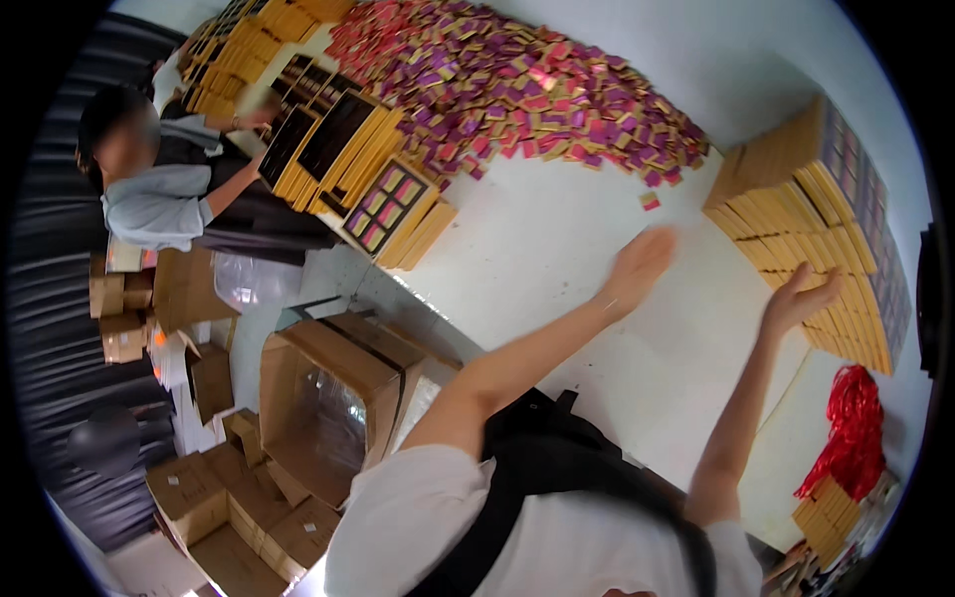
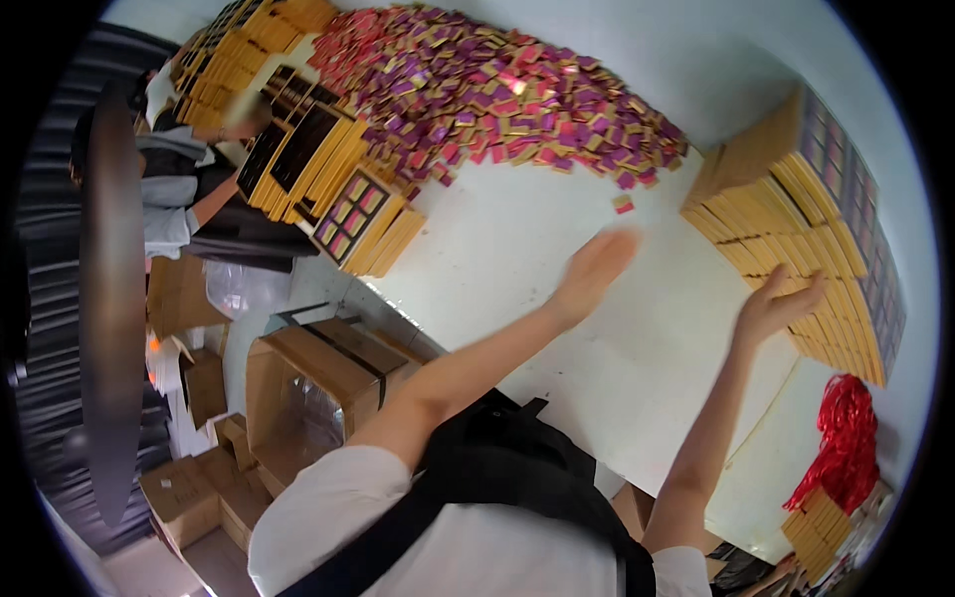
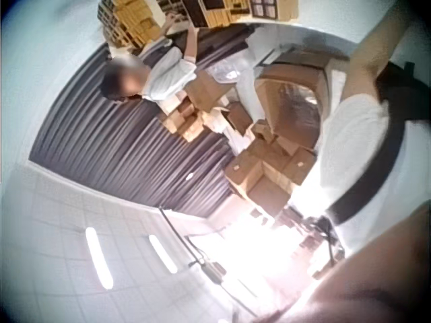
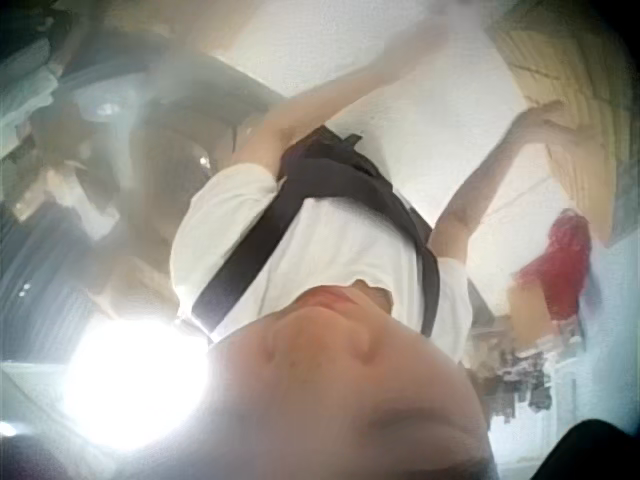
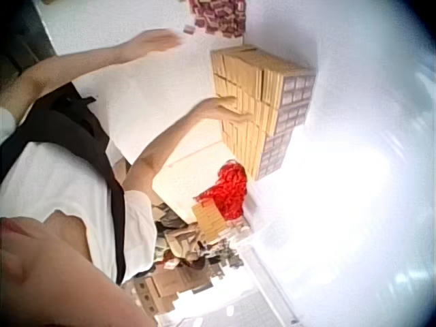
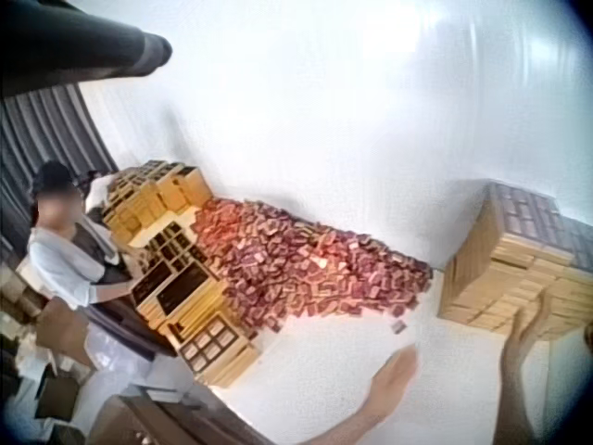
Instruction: The person assembles small rectangular trays by placing colorful square items into compartments. They repeatedly pick up items from a large pile, arrange them into the tray slots, and stack completed trays. The person also handles clear plastic bags and cardboard boxes during the process.
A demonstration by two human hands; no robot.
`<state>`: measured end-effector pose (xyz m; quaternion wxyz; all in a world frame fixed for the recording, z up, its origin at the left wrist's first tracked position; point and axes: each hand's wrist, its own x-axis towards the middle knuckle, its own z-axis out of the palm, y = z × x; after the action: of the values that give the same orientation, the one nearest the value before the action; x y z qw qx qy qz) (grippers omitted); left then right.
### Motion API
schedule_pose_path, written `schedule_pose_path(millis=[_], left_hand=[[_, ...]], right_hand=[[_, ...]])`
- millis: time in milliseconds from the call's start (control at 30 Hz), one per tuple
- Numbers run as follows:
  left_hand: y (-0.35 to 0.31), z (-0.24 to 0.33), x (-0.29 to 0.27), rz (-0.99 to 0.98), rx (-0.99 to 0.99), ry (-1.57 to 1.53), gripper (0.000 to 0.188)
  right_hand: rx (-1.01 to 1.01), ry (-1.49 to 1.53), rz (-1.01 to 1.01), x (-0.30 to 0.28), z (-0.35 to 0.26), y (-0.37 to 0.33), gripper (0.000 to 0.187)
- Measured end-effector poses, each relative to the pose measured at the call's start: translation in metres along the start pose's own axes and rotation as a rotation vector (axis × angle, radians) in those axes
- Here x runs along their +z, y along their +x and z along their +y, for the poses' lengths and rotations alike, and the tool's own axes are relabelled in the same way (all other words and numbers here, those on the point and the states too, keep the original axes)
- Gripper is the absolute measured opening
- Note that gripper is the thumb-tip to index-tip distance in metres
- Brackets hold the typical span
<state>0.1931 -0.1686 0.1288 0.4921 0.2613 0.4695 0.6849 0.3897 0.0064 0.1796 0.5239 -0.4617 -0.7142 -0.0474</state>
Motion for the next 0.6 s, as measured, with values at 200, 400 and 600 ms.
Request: schedule_pose_path(millis=[200,400,600], left_hand=[[-0.201,0.039,-0.315,1.141,-0.018,0.364,0.034],[-0.164,0.118,-0.479,0.704,-0.299,-0.15,0.106],[-0.167,0.088,-0.445,0.51,-0.589,-0.251,0.113]], right_hand=[[1.131,1.081,-1.184,0.063,-0.201,-0.213,0.084],[1.462,0.911,-1.574,0.147,-0.406,-0.234,0.12],[1.341,1.169,-1.341,0.164,-0.43,-0.252,0.106]])
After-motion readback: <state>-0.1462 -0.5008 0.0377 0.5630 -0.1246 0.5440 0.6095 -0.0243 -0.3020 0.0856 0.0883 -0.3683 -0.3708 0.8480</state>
